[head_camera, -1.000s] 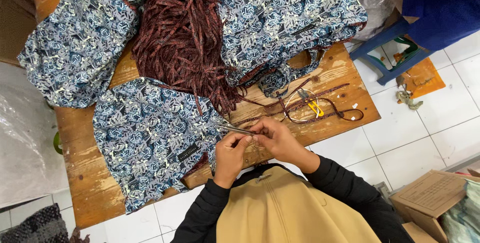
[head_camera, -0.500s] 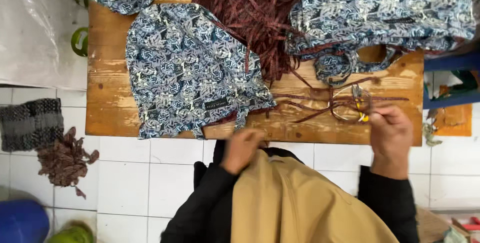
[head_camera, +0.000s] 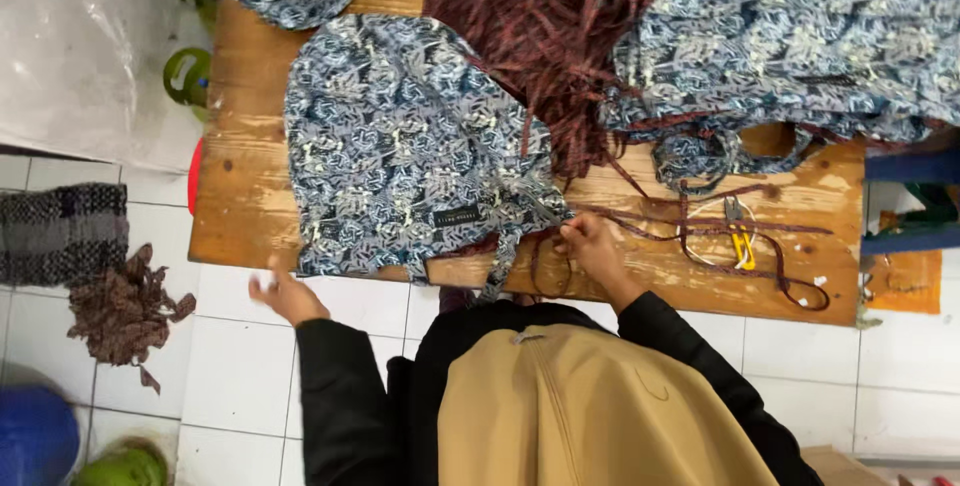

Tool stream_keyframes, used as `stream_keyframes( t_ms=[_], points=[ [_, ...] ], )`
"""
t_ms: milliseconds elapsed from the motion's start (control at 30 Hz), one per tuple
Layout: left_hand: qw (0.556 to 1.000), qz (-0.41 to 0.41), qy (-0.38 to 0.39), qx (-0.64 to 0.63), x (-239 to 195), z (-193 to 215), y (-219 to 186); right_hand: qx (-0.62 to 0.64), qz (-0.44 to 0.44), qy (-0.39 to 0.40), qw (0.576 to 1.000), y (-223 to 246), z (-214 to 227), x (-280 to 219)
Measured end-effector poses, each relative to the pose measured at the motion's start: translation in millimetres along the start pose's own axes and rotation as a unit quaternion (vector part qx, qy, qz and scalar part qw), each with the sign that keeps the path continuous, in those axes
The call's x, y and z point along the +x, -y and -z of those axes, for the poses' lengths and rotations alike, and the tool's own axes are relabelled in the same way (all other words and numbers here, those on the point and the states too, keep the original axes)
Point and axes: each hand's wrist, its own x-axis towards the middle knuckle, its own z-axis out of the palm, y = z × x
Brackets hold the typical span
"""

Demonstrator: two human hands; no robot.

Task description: The person sews a patterned fabric bag using a crochet hook and maroon yarn. They pull the yarn through the bag's edge, adjust the fabric, and continue stitching along the opening. The bag remains on a wooden table with other finished bags and yarn nearby.

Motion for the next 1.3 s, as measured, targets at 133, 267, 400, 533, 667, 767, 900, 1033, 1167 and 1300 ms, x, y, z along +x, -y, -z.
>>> stream_keyframes(
  t_ms=[133, 267, 400, 533, 667, 767, 900, 1033, 1167, 1300],
  points=[
    [0.945, -0.145, 0.088, 0.279, 31, -13, -3, -0.041, 0.086, -0.034, 0.995, 33, -2, 1],
    [0.853, -0.398, 0.16, 0.296, 19, -14, 0, 0.004, 0.108, -0.036, 0.994, 62, -10, -13],
    [0.862, -0.307, 0.213, 0.342, 24, -15, -20, -0.069, 0.149, -0.088, 0.983, 84, -3, -25],
    [0.936, 0.106, 0.335, -0.004, 35, 16, -59, 0.006, 0.081, -0.074, 0.994, 95, 5, -40],
    [0.912, 0.136, 0.386, 0.017, 47, 38, -84, 0.033, 0.059, -0.029, 0.997, 129, 20, -58],
    [0.878, 0.171, 0.445, 0.03, 70, 36, -97, 0.065, -0.005, 0.024, 0.998, 162, 19, -74],
    [0.768, -0.322, 0.552, 0.041, 94, -21, -130, -0.029, 0.042, 0.002, 0.999, 220, -19, -20],
    [0.897, -0.317, 0.227, 0.207, 60, -85, -164, 0.094, 0.082, -0.123, 0.984, 237, -52, 32],
    [0.76, -0.396, 0.446, 0.26, -55, -81, -126, 0.101, 0.085, -0.064, 0.989, 214, -39, 13],
    [0.501, -0.512, 0.632, 0.296, -106, -54, -75, 0.126, 0.029, -0.093, 0.987, 188, -18, -25]
  ],
)
